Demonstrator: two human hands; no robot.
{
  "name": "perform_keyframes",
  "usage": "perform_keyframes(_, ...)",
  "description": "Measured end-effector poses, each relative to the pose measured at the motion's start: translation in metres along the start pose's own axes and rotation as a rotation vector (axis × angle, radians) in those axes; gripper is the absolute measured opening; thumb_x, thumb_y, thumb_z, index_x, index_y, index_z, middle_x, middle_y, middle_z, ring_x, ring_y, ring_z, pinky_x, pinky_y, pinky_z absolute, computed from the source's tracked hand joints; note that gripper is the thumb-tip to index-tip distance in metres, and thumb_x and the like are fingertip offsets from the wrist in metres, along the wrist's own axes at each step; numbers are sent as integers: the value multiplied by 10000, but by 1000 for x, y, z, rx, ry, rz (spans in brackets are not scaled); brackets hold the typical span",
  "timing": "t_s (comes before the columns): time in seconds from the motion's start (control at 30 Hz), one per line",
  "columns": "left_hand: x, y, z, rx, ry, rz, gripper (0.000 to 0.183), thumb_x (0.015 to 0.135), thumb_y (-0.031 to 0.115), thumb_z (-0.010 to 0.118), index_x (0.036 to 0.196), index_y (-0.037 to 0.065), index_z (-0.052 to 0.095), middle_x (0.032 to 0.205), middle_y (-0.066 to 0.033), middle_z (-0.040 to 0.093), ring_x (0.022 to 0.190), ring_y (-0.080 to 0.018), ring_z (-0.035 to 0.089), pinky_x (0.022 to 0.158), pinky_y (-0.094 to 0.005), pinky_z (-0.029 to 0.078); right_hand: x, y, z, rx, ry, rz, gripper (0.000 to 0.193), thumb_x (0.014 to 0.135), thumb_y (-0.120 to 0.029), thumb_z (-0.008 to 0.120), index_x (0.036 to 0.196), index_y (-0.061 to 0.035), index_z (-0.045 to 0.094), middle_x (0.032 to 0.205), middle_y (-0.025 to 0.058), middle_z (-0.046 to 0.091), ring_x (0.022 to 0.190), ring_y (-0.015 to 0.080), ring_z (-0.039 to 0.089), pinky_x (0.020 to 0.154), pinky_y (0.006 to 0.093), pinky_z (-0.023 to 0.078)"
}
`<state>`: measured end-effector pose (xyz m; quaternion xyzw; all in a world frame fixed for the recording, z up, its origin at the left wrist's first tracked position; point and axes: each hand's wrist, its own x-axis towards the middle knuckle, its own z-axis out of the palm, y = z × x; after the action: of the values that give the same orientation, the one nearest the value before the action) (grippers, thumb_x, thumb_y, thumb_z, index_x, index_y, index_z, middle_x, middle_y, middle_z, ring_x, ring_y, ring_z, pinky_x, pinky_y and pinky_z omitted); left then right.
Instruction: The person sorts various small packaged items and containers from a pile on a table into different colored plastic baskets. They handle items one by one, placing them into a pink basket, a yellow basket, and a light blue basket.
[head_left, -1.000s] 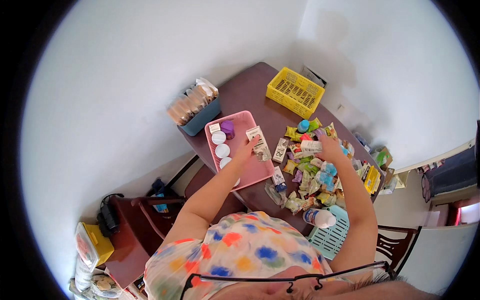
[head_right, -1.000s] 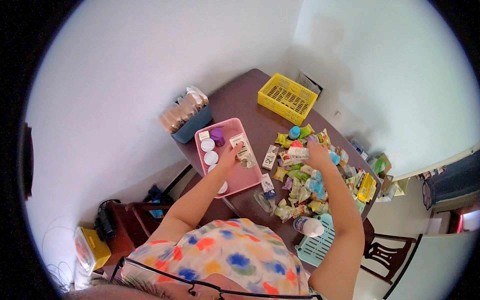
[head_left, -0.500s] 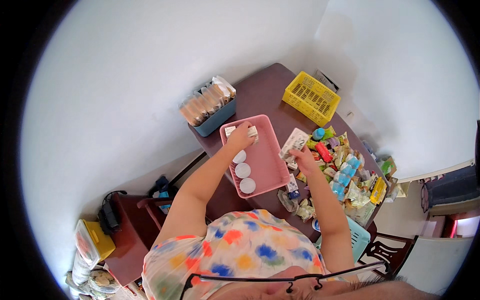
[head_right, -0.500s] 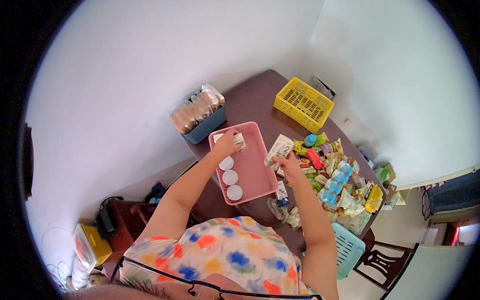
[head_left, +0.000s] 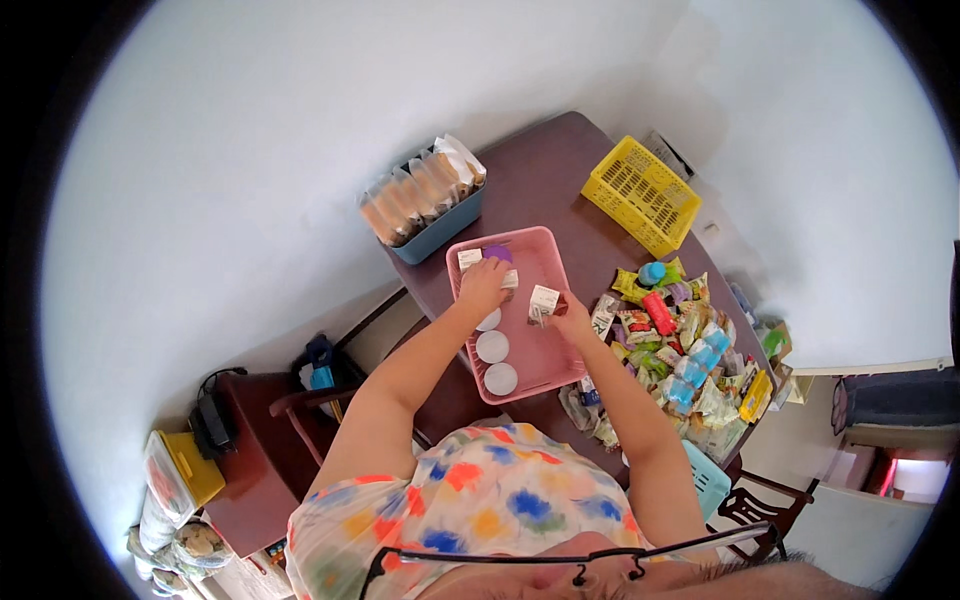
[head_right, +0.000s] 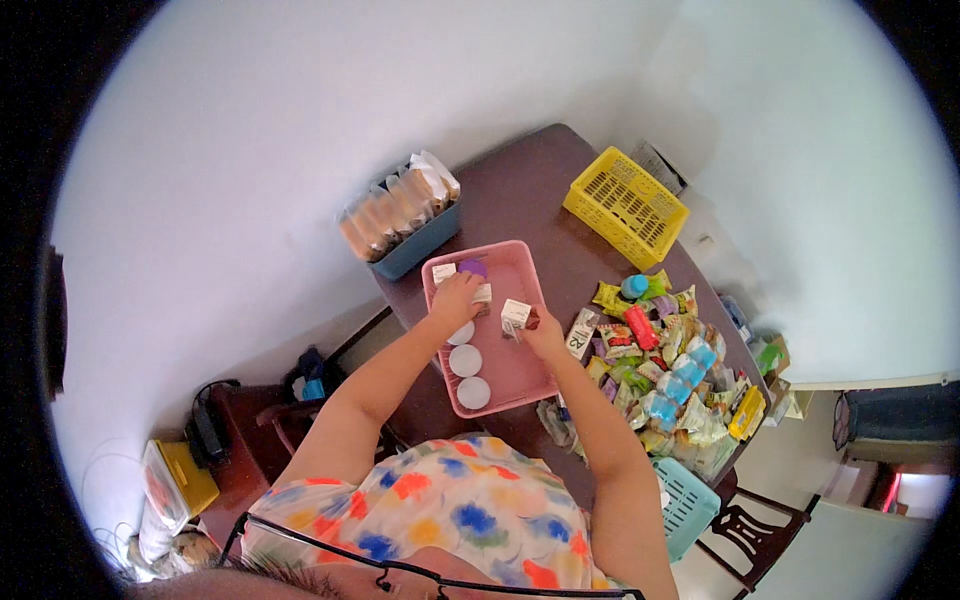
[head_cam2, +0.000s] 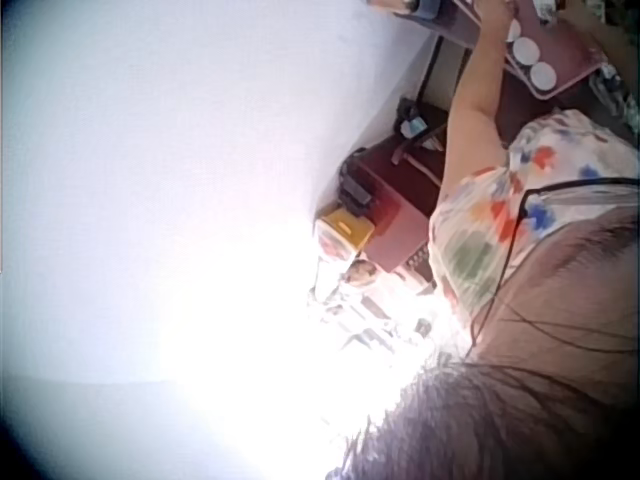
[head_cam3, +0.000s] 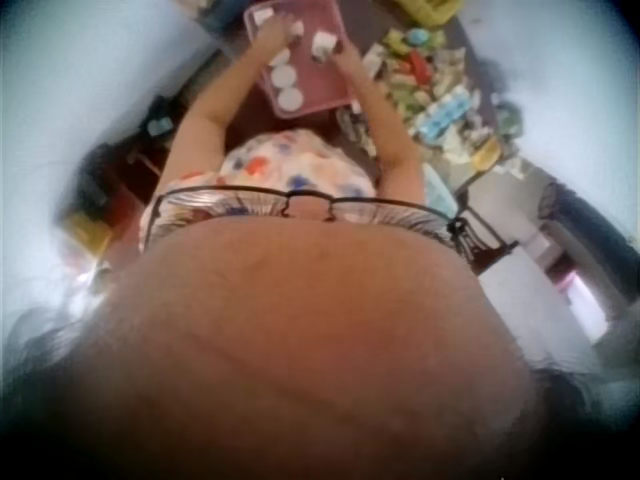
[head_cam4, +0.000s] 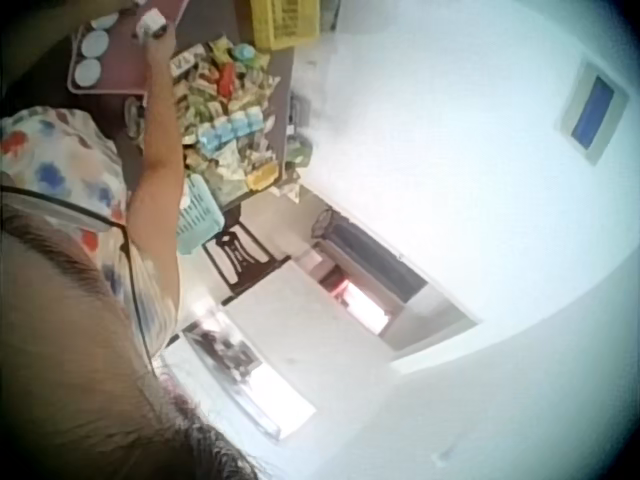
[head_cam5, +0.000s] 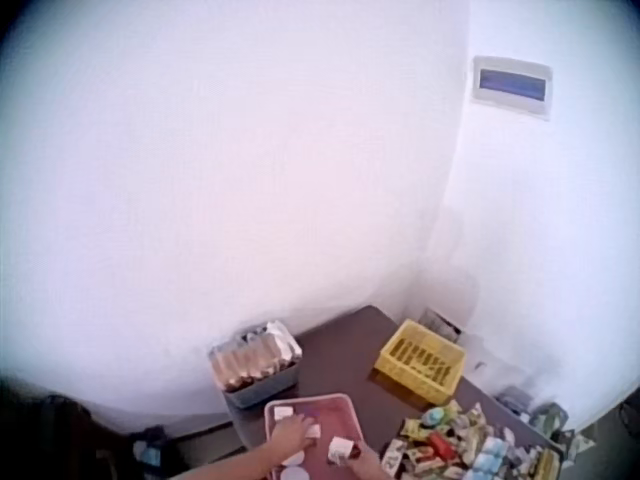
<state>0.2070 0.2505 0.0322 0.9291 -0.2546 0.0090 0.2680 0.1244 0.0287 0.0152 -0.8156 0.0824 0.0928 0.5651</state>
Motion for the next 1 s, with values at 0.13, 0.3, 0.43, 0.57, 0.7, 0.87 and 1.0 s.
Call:
perform_keyframes(0.13,-3,0,-6,-71,-22,25,391,695,130,711,1074,92,620,1011,-98,563,994,-290,569,850,-400,477,11,18,10,-242,-2,-156,465,674,-60,764,1104,-50,586,968,138,660,946,279,647,797,348,505)
perform_keyframes(0.3,-14,-12,0,-186,17,14,400,742,169,691,1120,62,617,1079,-106,586,1040,-288,565,885,-400,467,22,10,34,-256,-71,-61,399,719,-20,716,1102,-52,608,1021,163,628,959,282,639,816,366,506)
perform_keyframes(0.43,-23,-3,-1,-180,106,34,470,751,252,708,1163,58,593,1147,-115,555,1089,-288,529,945,-426,419,26,-12,53,-52,-69,-1,340,765,60,628,1097,5,581,1037,159,614,959,247,634,826,346,509)
perform_keyframes(0.57,-37,17,-5,-61,78,8,617,762,314,706,1289,62,506,1283,-143,473,1215,-328,436,1039,-465,327,23,-15,63,93,-28,47,309,776,108,564,1074,31,542,1015,143,624,959,229,625,824,324,506)
perform_keyframes(0.7,-42,21,5,36,62,8,695,763,343,705,1354,88,444,1339,-142,415,1280,-323,378,1071,-495,284,26,16,68,24,-18,31,282,787,100,561,1057,23,530,1047,147,612,980,226,614,832,321,502)
perform_keyframes(0.87,-47,21,6,109,32,-26,691,779,351,689,1368,100,428,1365,-133,399,1313,-319,345,1096,-513,249,25,20,72,71,-91,74,354,811,57,621,1144,4,516,1101,126,601,1008,212,601,843,317,517)
perform_keyframes(1.0,-44,28,1,156,-9,-72,706,767,320,698,1376,107,411,1385,-126,391,1336,-326,319,1106,-538,216,16,15,59,9,-147,45,437,793,21,653,1197,-8,491,1109,109,595,1024,197,587,886,314,490)
